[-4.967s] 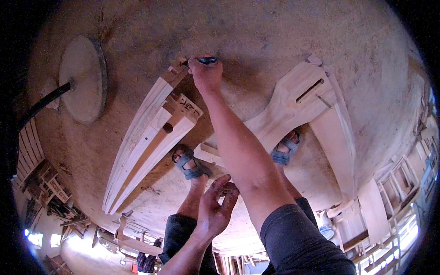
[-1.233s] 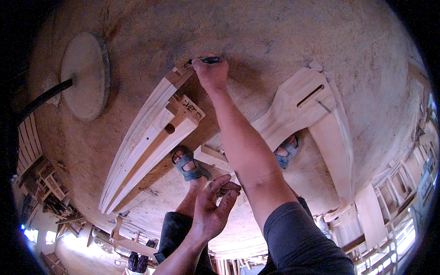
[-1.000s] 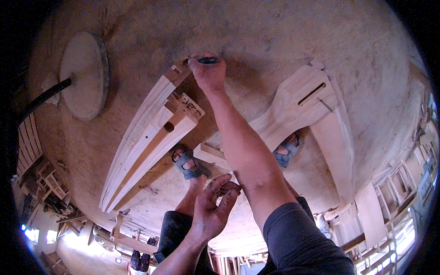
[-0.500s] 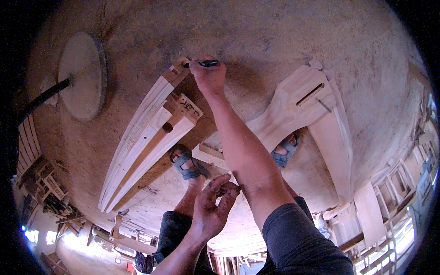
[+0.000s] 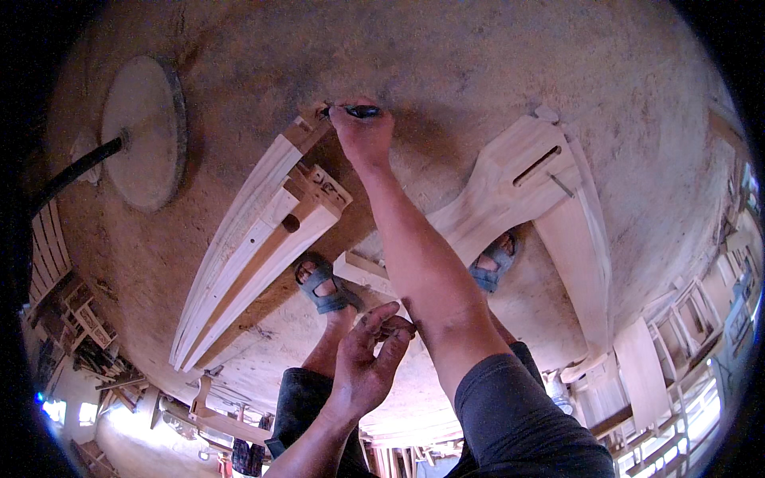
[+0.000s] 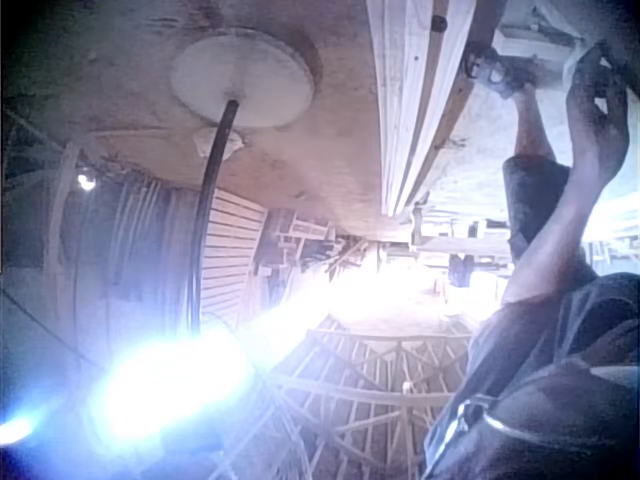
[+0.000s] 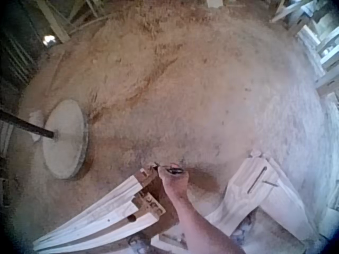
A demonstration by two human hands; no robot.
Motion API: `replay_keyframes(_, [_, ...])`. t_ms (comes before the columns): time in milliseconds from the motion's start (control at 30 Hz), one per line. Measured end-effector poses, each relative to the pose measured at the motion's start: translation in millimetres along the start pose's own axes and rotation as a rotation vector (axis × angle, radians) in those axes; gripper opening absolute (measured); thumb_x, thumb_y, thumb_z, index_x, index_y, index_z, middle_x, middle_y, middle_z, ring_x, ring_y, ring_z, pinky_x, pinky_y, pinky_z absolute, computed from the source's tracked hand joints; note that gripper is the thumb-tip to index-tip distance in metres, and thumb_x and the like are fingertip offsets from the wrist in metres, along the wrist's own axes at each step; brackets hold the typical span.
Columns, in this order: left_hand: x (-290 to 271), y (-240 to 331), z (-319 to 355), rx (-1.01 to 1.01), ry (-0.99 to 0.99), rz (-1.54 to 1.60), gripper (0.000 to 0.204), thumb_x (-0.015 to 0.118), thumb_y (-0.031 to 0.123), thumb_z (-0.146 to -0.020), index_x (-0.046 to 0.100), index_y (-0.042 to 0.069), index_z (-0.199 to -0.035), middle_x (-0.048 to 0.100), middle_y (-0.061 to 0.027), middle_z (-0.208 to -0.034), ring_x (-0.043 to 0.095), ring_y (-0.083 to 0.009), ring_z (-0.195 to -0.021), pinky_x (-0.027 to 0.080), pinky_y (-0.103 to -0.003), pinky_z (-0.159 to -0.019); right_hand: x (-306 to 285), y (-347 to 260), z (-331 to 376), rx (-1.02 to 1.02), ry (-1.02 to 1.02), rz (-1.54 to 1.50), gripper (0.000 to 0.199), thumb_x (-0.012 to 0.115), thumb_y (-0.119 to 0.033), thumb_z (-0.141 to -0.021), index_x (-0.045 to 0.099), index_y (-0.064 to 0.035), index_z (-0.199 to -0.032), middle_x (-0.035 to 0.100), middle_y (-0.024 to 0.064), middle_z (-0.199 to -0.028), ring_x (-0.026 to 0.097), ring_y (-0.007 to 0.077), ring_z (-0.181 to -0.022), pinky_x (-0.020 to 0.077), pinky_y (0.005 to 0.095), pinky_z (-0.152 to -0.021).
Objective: The person marks several wooden furniture components with a black marker in a workshop. They pick up a bucket, retrieve a marker, and write on various pieces of wood lying on the floor, including long curved rails and smaller carved parts. The person moves between different pieces to apply the markings.
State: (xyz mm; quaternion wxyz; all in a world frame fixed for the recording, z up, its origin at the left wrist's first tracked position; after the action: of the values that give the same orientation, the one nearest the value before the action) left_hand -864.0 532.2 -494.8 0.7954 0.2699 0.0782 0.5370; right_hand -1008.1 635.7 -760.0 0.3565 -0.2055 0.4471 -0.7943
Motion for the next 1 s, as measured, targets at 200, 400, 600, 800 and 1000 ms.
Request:
replay_keyframes(200, [1, -1, 1, -0.009, -0.001, 0.010, 0.036, 0.058, 0.002, -0.095, 0.048, -0.005, -0.128, 0.064, -0.0114, -0.101, 0.060, -0.0154, -0.095, 0.048, -0.030, -0.087, -2, 2, 0, -0.003, -0.060, -0.012, 0.004, 0.067, -0.006, -0.080, 0.068, -0.0028, -0.083, 0.065, 0.0008, -0.073, 0.060, 0.0083, -0.068, 0.0471, 0.0227, -0.064])
replay_keyframes(400, [6, 1, 1, 0.019, -0.007, 0.009, 0.036, 0.058, 0.001, -0.095, 0.048, -0.006, -0.128, 0.064, -0.0106, -0.099, 0.060, -0.0151, -0.094, 0.047, -0.029, -0.087, -8, 4, 0, -0.059, 0.004, 0.005, 0.005, 0.068, -0.005, -0.079, 0.068, -0.0025, -0.084, 0.063, 0.0000, -0.072, 0.058, 0.0076, -0.066, 0.0464, 0.0229, -0.062])
replay_keyframes(600, [19, 2, 9, -0.025, -0.036, -0.083, 0.036, 0.058, 0.003, -0.095, 0.048, -0.006, -0.128, 0.064, -0.0102, -0.098, 0.060, -0.0155, -0.094, 0.047, -0.029, -0.087, -50, -24, 42, 0.095, 0.100, 0.025, 0.009, 0.069, -0.011, -0.079, 0.069, -0.0028, -0.082, 0.062, -0.0011, -0.069, 0.056, 0.0069, -0.063, 0.0453, 0.0241, -0.059])
replay_keyframes(800, [26, -35, 4, -0.041, 0.040, 0.033, 0.038, 0.057, 0.005, -0.095, 0.044, -0.009, -0.129, 0.063, -0.0093, -0.098, 0.059, -0.0149, -0.093, 0.047, -0.028, -0.087, -118, -41, 90, 0.145, 0.108, 0.032, 0.011, 0.070, -0.010, -0.080, 0.067, -0.0014, -0.085, 0.063, 0.0015, -0.071, 0.057, 0.0085, -0.064, 0.0449, 0.0234, -0.060])
replay_keyframes(1000, [43, -39, 6, 0.026, 0.028, -0.007, 0.035, 0.057, 0.005, -0.094, 0.051, -0.007, -0.126, 0.063, -0.0090, -0.092, 0.061, -0.0143, -0.085, 0.049, -0.028, -0.078, -94, -37, 56, 0.187, 0.075, -0.057, 0.013, 0.071, -0.010, -0.079, 0.067, -0.0007, -0.087, 0.064, 0.0033, -0.073, 0.059, 0.0109, -0.064, 0.0468, 0.0240, -0.061])
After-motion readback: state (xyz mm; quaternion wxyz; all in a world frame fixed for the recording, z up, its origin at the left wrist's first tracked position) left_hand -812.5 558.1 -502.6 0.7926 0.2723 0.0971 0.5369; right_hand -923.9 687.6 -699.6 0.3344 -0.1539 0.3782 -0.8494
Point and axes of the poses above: each hand's wrist, its own z-axis away from the middle knuckle, its own x-axis out of the palm, y = z × x, the point moved 1 cm from there along -z, towards the middle knuckle
